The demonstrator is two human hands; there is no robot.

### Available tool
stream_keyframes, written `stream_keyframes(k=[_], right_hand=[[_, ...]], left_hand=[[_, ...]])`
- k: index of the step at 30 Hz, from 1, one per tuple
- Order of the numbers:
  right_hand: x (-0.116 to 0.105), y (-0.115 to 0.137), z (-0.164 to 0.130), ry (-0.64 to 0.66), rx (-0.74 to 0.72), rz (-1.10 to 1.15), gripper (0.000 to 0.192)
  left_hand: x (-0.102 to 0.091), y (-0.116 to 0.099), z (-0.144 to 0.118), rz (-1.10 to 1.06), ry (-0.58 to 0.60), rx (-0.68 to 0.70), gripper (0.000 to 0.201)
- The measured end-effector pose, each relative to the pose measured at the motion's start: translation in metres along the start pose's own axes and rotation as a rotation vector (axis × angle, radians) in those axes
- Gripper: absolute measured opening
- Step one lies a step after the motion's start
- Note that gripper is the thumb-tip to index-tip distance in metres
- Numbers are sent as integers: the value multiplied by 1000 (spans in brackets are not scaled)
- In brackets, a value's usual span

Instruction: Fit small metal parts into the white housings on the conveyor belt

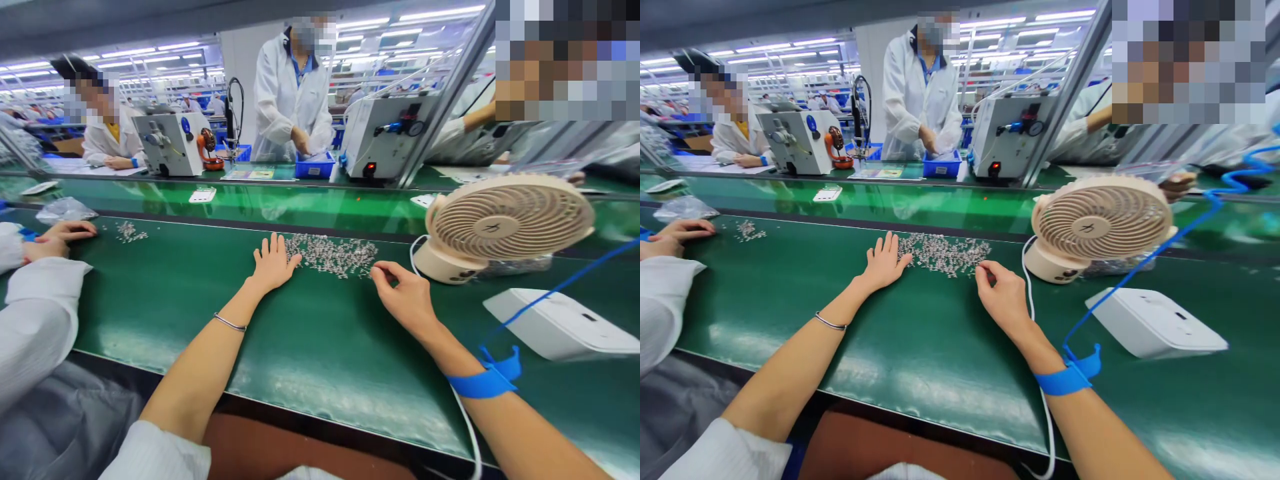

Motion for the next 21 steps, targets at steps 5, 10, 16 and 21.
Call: stream_keyframes(k=[5,10,16,21], right_hand=[[-46,-8,1,-200,-25,-153,38],[-115,-31,-27,-337,-20,-597,39],[-169,-111,-101,-82,524,-766,54],[-175,-123,-108,35,429,-549,49]], left_hand=[[0,-14,1,0,-3,86,80],[-8,-29,-15,-18,-109,169,81],[11,-80,-64,-9,-21,453,76],[14,-94,-86,-33,46,535,71]])
Point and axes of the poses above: each hand's wrist, its own z-axis towards the middle knuckle, its own x-axis out of the palm, y = z × x, the point moved 9 cm from there along z, towards the middle knuckle, and after that the axes turned 14 degrees about -x, right-handed, at the moved point
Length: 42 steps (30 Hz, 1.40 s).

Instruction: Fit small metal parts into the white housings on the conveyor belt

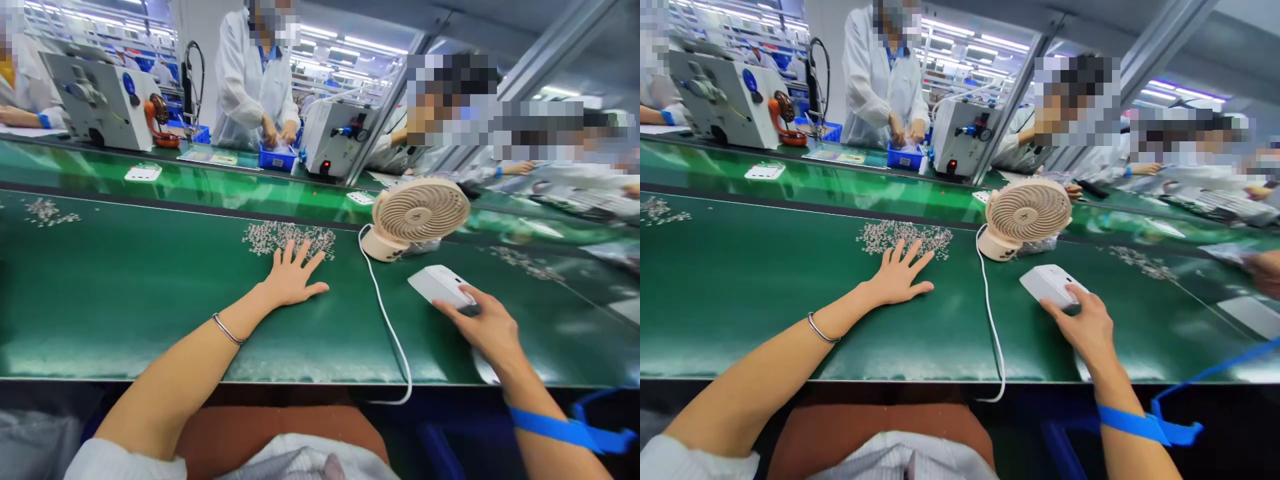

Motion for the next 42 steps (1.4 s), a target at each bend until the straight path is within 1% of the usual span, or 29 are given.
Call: stream_keyframes(k=[2,3,5,7,10,13,15,16,18,20,21,22,23,25,27,30,32,33,35,37,40,42], right_hand=[[-2,7,6,3,-23,-25,53],[0,11,8,25,-22,-41,54],[5,20,12,55,-35,-46,49],[7,28,12,44,-74,-27,44],[3,37,3,6,-150,35,45],[-10,51,-16,-44,-188,147,50],[-21,77,-30,-76,-246,242,51],[-26,98,-38,-72,-321,298,49],[-27,153,-55,38,-545,402,43],[-19,201,-71,207,-730,420,33],[-17,218,-75,240,-791,416,30],[-14,229,-75,241,-825,409,30],[-11,235,-72,221,-833,409,31],[-1,233,-55,150,-783,434,32],[20,219,-29,121,-657,488,30],[66,190,15,139,-362,579,27],[93,172,39,108,-158,631,22],[103,167,50,86,-108,644,20],[116,164,66,39,-67,661,18],[124,166,76,23,-87,680,18],[129,175,79,64,-148,729,22],[130,181,77,113,-191,751,24]], left_hand=[[-1,4,0,-9,18,-35,69],[-2,7,0,-11,28,-51,69],[-3,11,0,-10,44,-73,68],[-6,14,1,-11,44,-87,68],[-10,17,0,-23,32,-108,67],[-12,18,0,-53,14,-120,65],[-13,17,0,-117,-2,-118,64],[-13,17,1,-171,-12,-117,64],[-15,18,3,-283,-31,-129,62],[-16,21,6,-360,-45,-144,56],[-18,22,7,-382,-48,-149,53],[-19,24,9,-399,-48,-151,51],[-21,25,10,-422,-46,-151,49],[-24,29,12,-470,-39,-156,46],[-25,33,13,-509,-21,-163,45],[-24,33,13,-559,40,-151,44],[-22,29,12,-587,99,-118,48],[-22,26,11,-595,129,-97,53],[-22,22,9,-587,176,-66,61],[-23,22,7,-548,191,-73,63],[-22,23,7,-470,198,-103,46],[-20,16,7,-443,242,-77,39]])
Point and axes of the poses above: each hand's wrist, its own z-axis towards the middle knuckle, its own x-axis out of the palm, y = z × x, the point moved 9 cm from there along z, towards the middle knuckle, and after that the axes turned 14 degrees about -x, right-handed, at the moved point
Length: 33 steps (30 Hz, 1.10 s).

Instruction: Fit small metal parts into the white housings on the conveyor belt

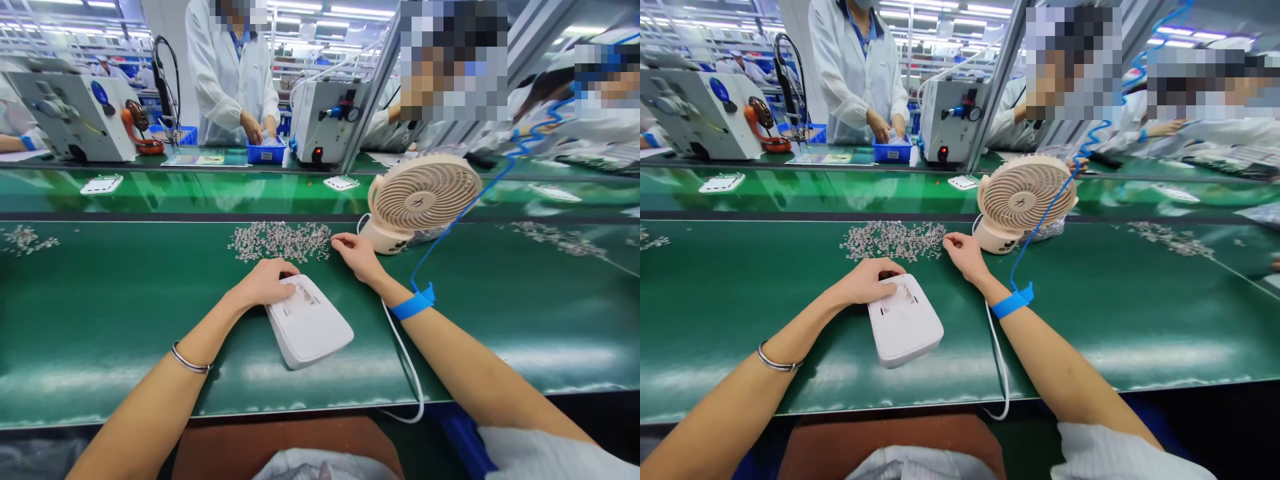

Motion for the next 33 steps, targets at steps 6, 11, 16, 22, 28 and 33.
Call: stream_keyframes(k=[6,11,16,22,28,33], right_hand=[[6,11,-1,118,-71,-34,15],[6,19,0,156,-158,-163,10],[-8,8,-3,-8,-24,-131,6],[-2,21,-11,-14,19,113,21],[21,74,-35,105,150,610,29],[41,107,-56,238,230,815,31]], left_hand=[[-35,-14,-8,-52,-129,76,38],[-75,23,-18,44,-250,-270,38],[-37,27,-17,300,75,-304,35],[-13,3,-25,224,263,-84,30],[-38,-9,-22,270,-179,-28,34],[-43,-34,-32,211,-393,201,20]])
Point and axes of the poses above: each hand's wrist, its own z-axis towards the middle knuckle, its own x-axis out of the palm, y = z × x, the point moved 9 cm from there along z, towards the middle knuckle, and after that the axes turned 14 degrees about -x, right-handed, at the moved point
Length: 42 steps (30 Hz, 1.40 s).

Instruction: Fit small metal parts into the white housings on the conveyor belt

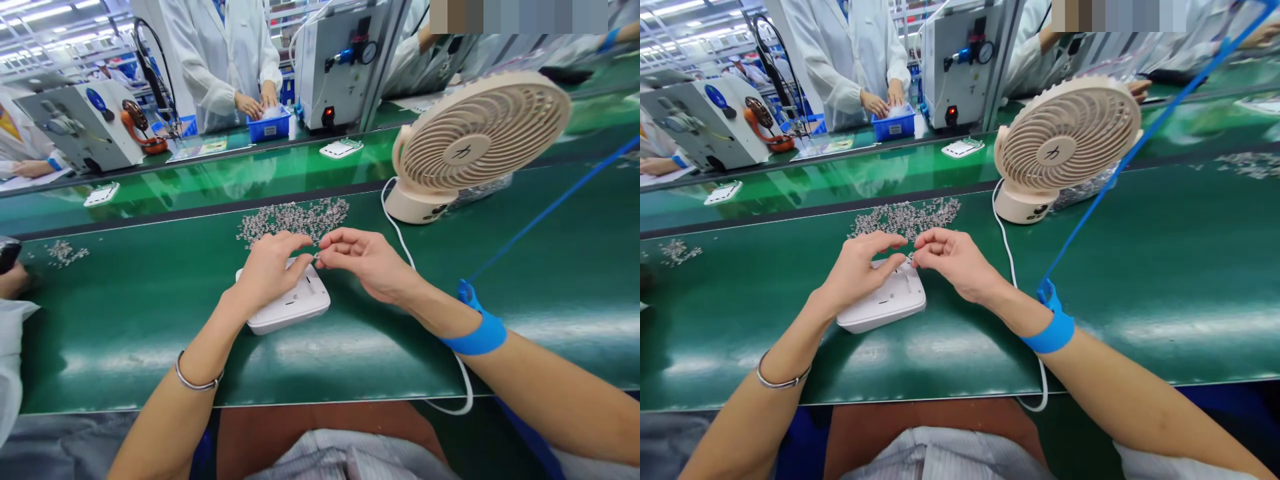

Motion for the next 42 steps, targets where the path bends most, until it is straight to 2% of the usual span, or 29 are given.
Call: stream_keyframes(k=[4,7,12,15,21,26,30,34,37,39,42], right_hand=[[7,-5,-5,3,49,83,31],[4,-9,-6,-40,72,114,32],[9,-6,-6,-18,35,140,31],[11,1,-5,6,-47,103,26],[15,18,-4,32,-292,-178,17],[21,23,-4,75,-389,-362,15],[27,21,-1,195,-414,-445,14],[39,22,-1,382,-572,-661,15],[47,15,0,486,-618,-785,16],[50,12,2,504,-622,-847,16],[54,8,4,491,-626,-962,17]], left_hand=[[2,-8,-4,-69,9,71,12],[3,-9,-5,-169,41,62,10],[6,-3,-3,-291,142,-76,10],[4,4,-1,-348,154,-193,15],[3,14,1,-334,123,-328,23],[2,15,0,-298,116,-359,31],[1,18,1,-260,149,-356,32],[-6,31,3,-111,116,-394,38],[5,43,3,26,212,-428,33],[13,46,2,45,280,-425,26],[16,47,1,39,303,-416,21]])
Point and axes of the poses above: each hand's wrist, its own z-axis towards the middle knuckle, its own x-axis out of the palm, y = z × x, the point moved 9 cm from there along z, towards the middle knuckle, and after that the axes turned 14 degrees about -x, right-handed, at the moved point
